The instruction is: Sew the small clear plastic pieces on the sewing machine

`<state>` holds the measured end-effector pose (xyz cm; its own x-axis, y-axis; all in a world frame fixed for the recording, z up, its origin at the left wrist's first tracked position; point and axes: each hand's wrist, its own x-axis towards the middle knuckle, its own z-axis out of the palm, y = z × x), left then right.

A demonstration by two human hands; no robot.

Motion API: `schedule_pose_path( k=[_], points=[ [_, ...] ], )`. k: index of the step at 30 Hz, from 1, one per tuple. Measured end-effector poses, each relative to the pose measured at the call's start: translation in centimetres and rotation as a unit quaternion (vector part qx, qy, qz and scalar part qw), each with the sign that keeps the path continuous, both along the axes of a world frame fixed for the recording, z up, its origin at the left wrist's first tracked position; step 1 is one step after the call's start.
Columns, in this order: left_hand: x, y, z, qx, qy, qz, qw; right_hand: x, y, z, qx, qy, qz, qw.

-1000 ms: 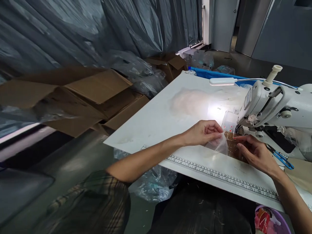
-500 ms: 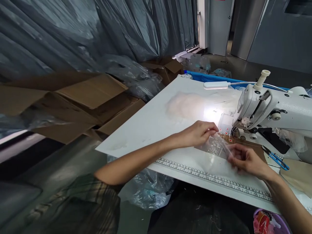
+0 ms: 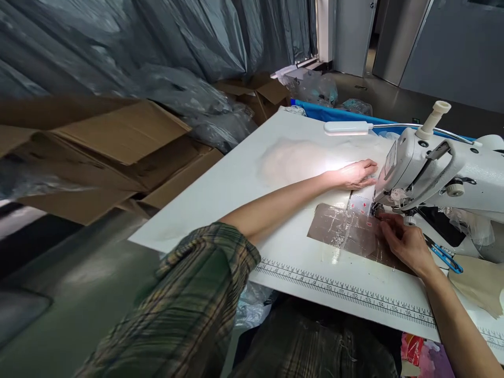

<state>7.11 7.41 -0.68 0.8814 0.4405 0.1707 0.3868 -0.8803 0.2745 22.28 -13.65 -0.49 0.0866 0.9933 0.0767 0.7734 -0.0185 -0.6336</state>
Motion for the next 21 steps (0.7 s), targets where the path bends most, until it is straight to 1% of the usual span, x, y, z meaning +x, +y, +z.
schedule_pose_path(
  k=[1,3,5,8,10,11,13,15,17,18,21],
  points=[
    [0.0,0.1,-0.2,0.000,-0.020,-0.015,1.000,0.1,0.0,0.1,0.006,-0.019,-0.010,1.000],
    [-0.5,-0.2,-0.4,0.003,-0.052,-0.019,0.998,0.3,-0.1,0.2,-0.002,-0.019,-0.015,1.000],
    [-1.6,-1.4,-0.2,0.013,-0.078,-0.016,0.997,0.3,-0.1,0.2,0.004,-0.029,-0.015,0.999],
    [-3.8,-4.8,-0.1,0.020,-0.096,-0.039,0.994,0.0,-0.4,-0.2,0.038,-0.081,-0.013,0.996],
    [-5.3,-7.7,-0.5,0.020,-0.112,-0.083,0.990,0.0,-0.7,-0.8,0.075,-0.116,-0.002,0.990],
    [-6.1,-9.1,-0.9,0.039,-0.105,-0.097,0.989,0.0,-0.8,-1.2,0.095,-0.131,0.001,0.987],
    [-7.8,-11.3,-1.6,0.066,-0.094,-0.098,0.988,0.2,-0.9,-2.1,0.133,-0.155,0.019,0.979],
    [-10.1,-12.6,-1.8,0.071,-0.092,-0.103,0.988,0.5,-0.8,-2.8,0.159,-0.171,0.030,0.972],
    [-13.1,-13.1,-1.0,0.066,-0.091,-0.076,0.991,0.7,-0.7,-3.4,0.172,-0.177,0.043,0.968],
    [-14.8,-13.0,-0.3,0.061,-0.084,-0.049,0.993,0.8,-0.7,-3.6,0.177,-0.180,0.049,0.966],
    [-20.2,-11.8,2.1,0.044,-0.067,0.024,0.997,0.7,-0.7,-3.7,0.184,-0.192,0.056,0.962]
  ],
)
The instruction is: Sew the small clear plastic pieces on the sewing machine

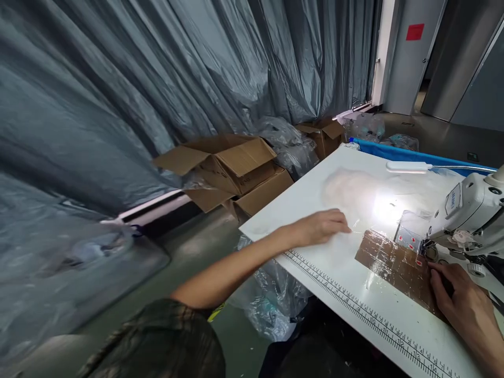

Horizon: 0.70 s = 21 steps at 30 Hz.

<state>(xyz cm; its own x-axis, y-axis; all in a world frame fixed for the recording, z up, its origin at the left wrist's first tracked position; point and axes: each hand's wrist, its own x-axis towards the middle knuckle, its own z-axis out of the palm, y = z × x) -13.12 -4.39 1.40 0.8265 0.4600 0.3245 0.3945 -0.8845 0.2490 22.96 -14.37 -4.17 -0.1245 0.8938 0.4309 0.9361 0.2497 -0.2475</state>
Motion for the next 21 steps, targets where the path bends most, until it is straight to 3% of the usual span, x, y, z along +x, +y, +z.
schedule_pose_path(
  k=[3,5,8,14,18,21],
  points=[
    [-3.7,2.0,1.6,-0.011,0.012,0.074,0.997,-0.3,-0.1,0.2,0.004,-0.011,-0.002,1.000],
    [-4.2,3.1,1.8,0.011,0.015,0.136,0.991,-0.5,-0.1,0.3,0.006,-0.012,-0.001,1.000],
    [-1.9,4.0,1.3,0.020,0.004,0.176,0.984,-0.4,0.0,0.3,0.007,-0.007,-0.004,1.000],
    [5.4,5.1,-0.6,0.031,0.071,0.135,0.988,0.0,0.2,0.1,-0.003,-0.018,0.001,1.000],
    [7.0,5.3,-1.0,0.049,0.077,0.119,0.989,-0.4,0.1,0.1,0.003,-0.024,-0.010,1.000],
    [8.0,3.4,-0.7,0.028,0.047,0.083,0.995,-0.7,-0.1,0.3,-0.005,-0.027,-0.013,1.000]
  ],
)
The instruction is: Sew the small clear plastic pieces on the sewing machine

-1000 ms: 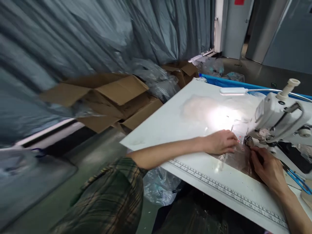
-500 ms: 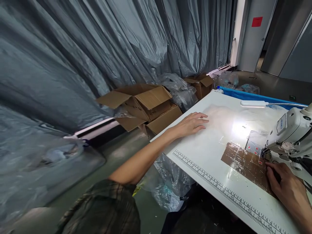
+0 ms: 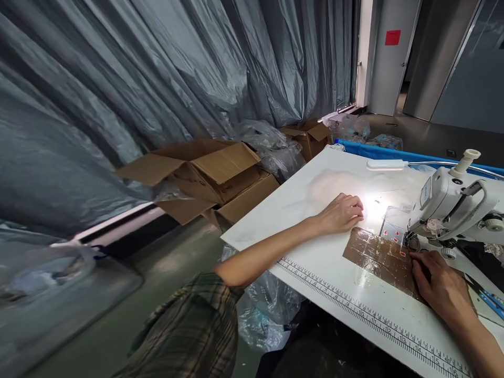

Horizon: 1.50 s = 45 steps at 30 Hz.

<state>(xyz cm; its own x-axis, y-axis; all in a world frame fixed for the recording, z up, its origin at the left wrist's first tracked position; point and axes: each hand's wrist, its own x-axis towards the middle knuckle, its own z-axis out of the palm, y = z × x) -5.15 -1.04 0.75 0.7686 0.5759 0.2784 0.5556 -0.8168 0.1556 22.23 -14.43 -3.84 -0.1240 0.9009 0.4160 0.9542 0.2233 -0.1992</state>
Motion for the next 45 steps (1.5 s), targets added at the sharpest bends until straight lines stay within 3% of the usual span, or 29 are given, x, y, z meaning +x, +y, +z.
schedule_pose_path(
  k=[4,6,12,16,19,21,24,26,28,31,33,37,41,45],
  points=[
    [1.9,-3.2,0.7,-0.075,-0.042,-0.175,0.981,-0.2,-0.1,0.5,-0.034,0.006,-0.013,0.999],
    [2.7,-3.4,0.9,-0.096,-0.072,-0.192,0.974,-0.2,-0.2,0.9,-0.053,0.017,-0.019,0.998],
    [3.1,-0.2,-0.2,-0.126,-0.053,0.052,0.989,-0.3,-0.2,1.4,-0.080,0.041,-0.024,0.996],
    [2.9,-0.2,-1.1,-0.151,-0.061,0.086,0.983,-0.2,-0.2,1.3,-0.078,0.040,-0.031,0.996],
    [3.1,-0.7,-0.9,-0.187,-0.132,0.112,0.967,-0.2,-0.2,1.3,-0.068,0.060,-0.024,0.996],
    [3.3,-1.1,-0.3,-0.285,-0.212,0.114,0.928,-0.2,-0.2,1.4,-0.058,0.107,-0.007,0.993],
    [3.5,-1.9,1.1,-0.506,-0.310,0.068,0.802,-0.5,-0.3,1.9,-0.073,0.214,0.023,0.974],
    [3.6,-2.7,1.9,-0.606,-0.329,0.031,0.724,-0.7,-0.3,2.5,-0.115,0.288,0.038,0.950],
    [3.8,-3.6,2.6,-0.653,-0.322,0.009,0.686,-1.0,-0.4,3.4,-0.170,0.359,0.053,0.916],
    [4.2,-5.2,2.9,-0.682,-0.314,-0.011,0.661,-2.0,-0.7,5.0,-0.255,0.445,0.114,0.851],
    [4.5,-6.2,3.0,-0.681,-0.304,-0.021,0.666,-3.1,-1.0,5.9,-0.286,0.480,0.167,0.813],
    [4.0,-7.9,4.3,-0.616,-0.264,-0.049,0.741,-4.7,-2.1,6.2,-0.322,0.539,0.197,0.753],
    [2.3,-7.6,6.6,-0.519,-0.290,-0.019,0.804,-3.7,-2.9,5.6,-0.445,0.597,0.175,0.645],
    [2.3,-6.2,6.7,-0.486,-0.239,0.029,0.840,-2.5,-2.4,5.8,-0.454,0.606,0.142,0.637]
  ],
)
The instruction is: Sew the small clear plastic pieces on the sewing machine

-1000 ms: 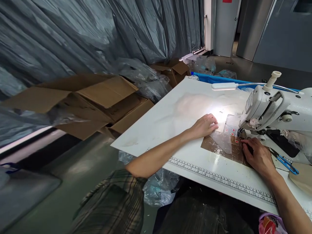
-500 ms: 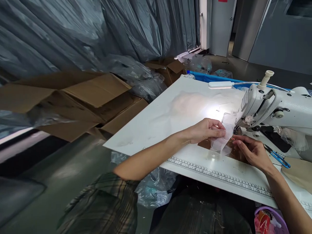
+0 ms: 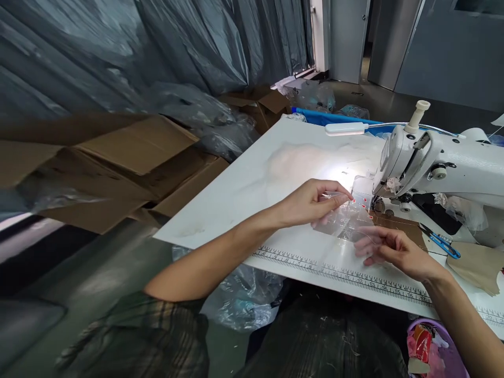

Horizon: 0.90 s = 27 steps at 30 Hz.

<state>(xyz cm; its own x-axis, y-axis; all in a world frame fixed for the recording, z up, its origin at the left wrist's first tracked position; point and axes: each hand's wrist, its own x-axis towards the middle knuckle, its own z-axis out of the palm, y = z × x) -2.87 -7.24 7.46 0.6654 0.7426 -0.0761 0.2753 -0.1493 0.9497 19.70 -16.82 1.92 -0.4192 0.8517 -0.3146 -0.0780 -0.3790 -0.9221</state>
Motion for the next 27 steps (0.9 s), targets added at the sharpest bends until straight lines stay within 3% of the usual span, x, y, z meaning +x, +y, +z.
schedule_pose_path(
  k=[5,10,13,15,19,21,24,26,27],
  points=[
    [1.6,0.8,-1.4,-0.032,0.037,-0.018,0.999,-0.7,1.8,0.1,0.022,-0.109,-0.035,0.993],
    [1.7,1.5,-1.6,-0.062,0.021,0.000,0.998,-0.7,2.6,-0.6,0.055,-0.249,-0.072,0.964],
    [1.6,2.8,-2.3,-0.053,0.030,0.014,0.998,-0.8,2.3,-0.7,0.174,-0.411,-0.138,0.884],
    [1.6,3.9,-3.1,-0.039,0.048,0.019,0.998,-1.3,2.2,-0.7,0.245,-0.483,-0.144,0.828],
    [1.5,5.8,-5.0,-0.008,0.094,0.039,0.995,-2.8,2.4,-1.3,0.301,-0.518,-0.080,0.797],
    [1.1,6.2,-5.9,0.062,0.137,0.055,0.987,-3.3,2.7,-2.0,0.315,-0.537,-0.078,0.779],
    [0.6,6.1,-7.0,0.272,0.167,0.103,0.942,-3.7,3.0,-3.0,0.331,-0.544,-0.104,0.764],
    [0.5,5.8,-7.7,0.392,0.126,0.072,0.908,-3.8,3.0,-3.4,0.332,-0.537,-0.126,0.765],
    [0.6,5.5,-8.0,0.425,0.095,0.021,0.900,-3.8,3.0,-3.5,0.329,-0.534,-0.132,0.767]
  ],
)
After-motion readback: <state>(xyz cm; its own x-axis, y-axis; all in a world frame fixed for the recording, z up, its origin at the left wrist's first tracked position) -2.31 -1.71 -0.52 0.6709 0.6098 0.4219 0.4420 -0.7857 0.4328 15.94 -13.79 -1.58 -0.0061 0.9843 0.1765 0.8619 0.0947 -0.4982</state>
